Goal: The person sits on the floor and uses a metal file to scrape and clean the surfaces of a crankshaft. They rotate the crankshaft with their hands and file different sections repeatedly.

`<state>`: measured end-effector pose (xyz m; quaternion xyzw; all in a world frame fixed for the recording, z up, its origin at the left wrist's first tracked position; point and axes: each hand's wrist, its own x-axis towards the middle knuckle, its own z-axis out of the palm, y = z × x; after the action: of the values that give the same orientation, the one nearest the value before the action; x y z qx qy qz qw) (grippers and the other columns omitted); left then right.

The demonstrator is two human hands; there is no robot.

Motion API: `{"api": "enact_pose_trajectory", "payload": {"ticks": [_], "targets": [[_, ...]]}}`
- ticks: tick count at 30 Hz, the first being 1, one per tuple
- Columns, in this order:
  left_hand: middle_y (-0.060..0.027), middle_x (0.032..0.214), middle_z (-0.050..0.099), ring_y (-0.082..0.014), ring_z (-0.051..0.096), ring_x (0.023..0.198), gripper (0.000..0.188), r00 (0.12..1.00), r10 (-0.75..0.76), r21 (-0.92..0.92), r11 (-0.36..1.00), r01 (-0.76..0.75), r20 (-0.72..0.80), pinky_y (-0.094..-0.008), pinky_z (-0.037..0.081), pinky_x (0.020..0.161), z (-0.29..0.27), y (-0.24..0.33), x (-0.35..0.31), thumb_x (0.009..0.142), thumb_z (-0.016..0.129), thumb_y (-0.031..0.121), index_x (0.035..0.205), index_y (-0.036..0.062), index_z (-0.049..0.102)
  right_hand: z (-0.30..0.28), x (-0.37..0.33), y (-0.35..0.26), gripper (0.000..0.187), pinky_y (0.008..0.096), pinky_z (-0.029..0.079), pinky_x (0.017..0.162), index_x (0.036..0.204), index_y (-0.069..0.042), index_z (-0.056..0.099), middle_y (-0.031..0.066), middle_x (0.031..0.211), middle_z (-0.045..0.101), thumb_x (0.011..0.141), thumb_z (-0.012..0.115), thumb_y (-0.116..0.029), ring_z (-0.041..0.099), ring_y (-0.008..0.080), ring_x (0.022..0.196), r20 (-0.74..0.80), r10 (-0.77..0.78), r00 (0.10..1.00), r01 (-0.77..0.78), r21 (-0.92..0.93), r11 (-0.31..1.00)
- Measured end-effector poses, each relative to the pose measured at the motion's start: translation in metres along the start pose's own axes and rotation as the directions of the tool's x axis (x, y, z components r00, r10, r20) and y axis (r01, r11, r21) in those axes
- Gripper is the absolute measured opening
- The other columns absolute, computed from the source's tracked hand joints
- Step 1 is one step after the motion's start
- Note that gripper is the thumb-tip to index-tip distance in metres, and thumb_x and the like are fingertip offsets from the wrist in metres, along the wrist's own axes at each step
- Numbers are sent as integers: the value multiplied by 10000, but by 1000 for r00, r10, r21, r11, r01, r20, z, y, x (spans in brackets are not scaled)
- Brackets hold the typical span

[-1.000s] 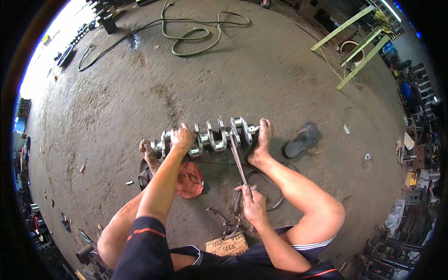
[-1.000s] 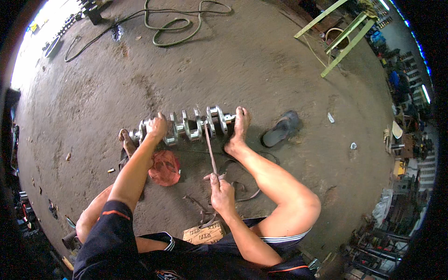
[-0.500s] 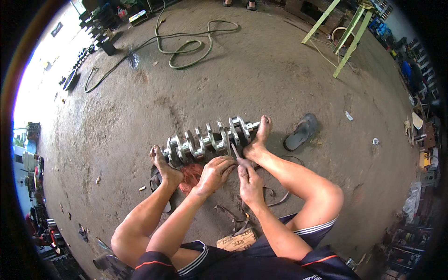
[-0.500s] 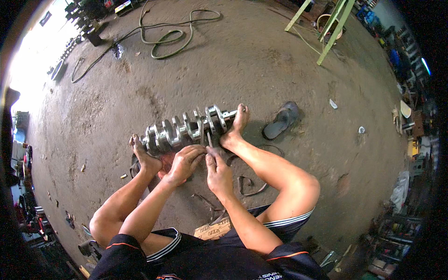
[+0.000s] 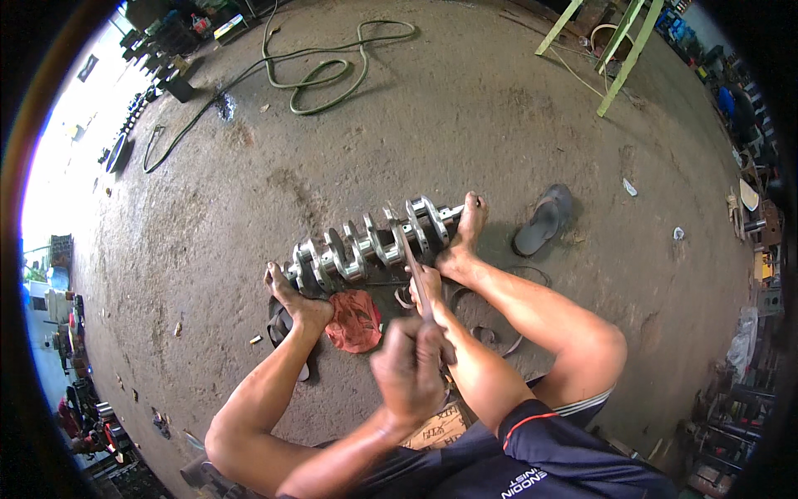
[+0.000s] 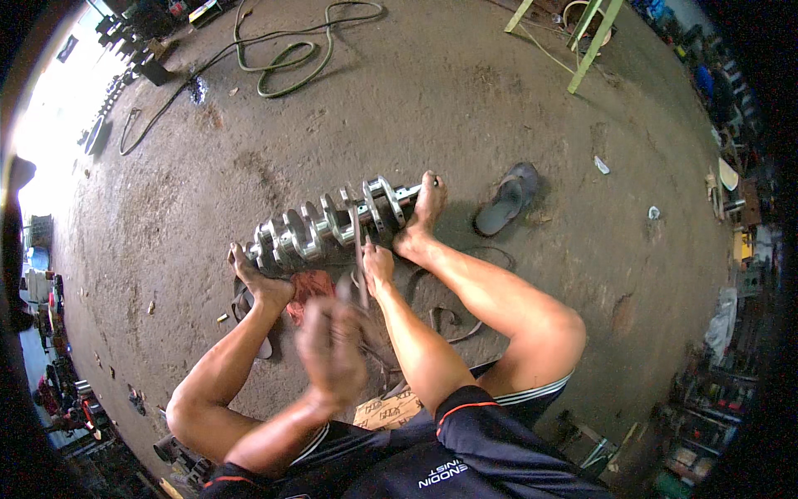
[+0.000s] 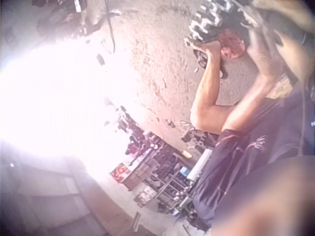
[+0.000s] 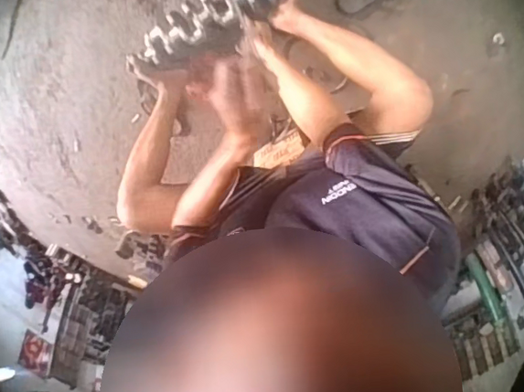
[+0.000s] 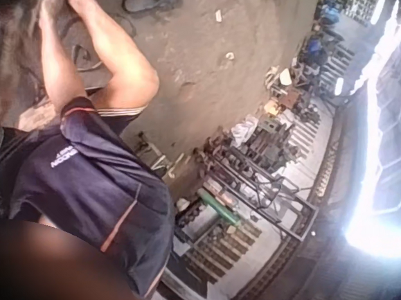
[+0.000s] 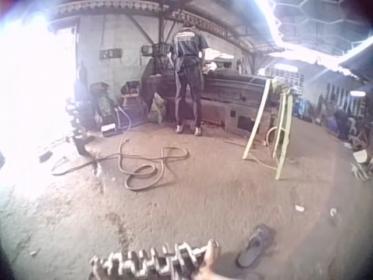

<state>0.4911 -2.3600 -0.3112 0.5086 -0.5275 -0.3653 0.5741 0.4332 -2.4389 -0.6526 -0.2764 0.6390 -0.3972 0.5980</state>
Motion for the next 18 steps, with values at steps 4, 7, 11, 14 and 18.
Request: {"api": "enact_pose_trajectory", "payload": {"ticks": [4, 7, 11, 14, 18], "targets": [[-116, 584, 548, -160, 571, 507, 168, 893, -429, 198, 871, 449, -135, -336, 439, 478, 19, -69, -65, 989, 508, 148, 914, 2, 547, -26, -55, -14, 347, 413, 491, 642, 900, -12, 685, 194, 757, 661, 958, 477, -283, 640, 332, 683, -11, -63, 998, 58, -261, 964], [-179, 627, 560, -270, 577, 543, 223, 911, -342, 274, 875, 398, -230, -390, 451, 530, 26, -131, -66, 991, 488, 190, 894, -5, 540, -44, -109, -35, 316, 384, 482, 622, 906, 2, 658, 191, 726, 640, 978, 469, -241, 614, 301, 645, 37, -80, 996, 83, -92, 992], [-186, 620, 542, -273, 542, 530, 258, 860, -449, 286, 814, 505, -243, -397, 434, 529, 33, -167, -37, 994, 490, 211, 865, -10, 521, -55, -165, -56, 297, 305, 390, 515, 837, -6, 610, 40, 630, 530, 984, 514, -246, 495, 139, 554, -19, -281, 959, 259, -338, 905], [-178, 611, 536, -256, 542, 526, 271, 870, -421, 318, 813, 488, -257, -400, 428, 526, 37, -176, -14, 997, 493, 226, 861, -7, 522, -69, -196, -70, 290, 261, 341, 462, 840, -14, 606, -39, 587, 438, 997, 512, -239, 418, 70, 508, -9, -200, 980, 184, -351, 918], [-146, 606, 550, -211, 529, 525, 277, 868, -419, 268, 833, 485, -266, -380, 433, 524, 42, -223, 2, 1002, 490, 235, 867, -5, 514, -86, -236, -87, 238, 233, 318, 434, 927, -18, 613, -56, 572, 389, 1015, 489, -200, 369, 45, 480, 54, 39, 998, -37, -35, 999]]}}
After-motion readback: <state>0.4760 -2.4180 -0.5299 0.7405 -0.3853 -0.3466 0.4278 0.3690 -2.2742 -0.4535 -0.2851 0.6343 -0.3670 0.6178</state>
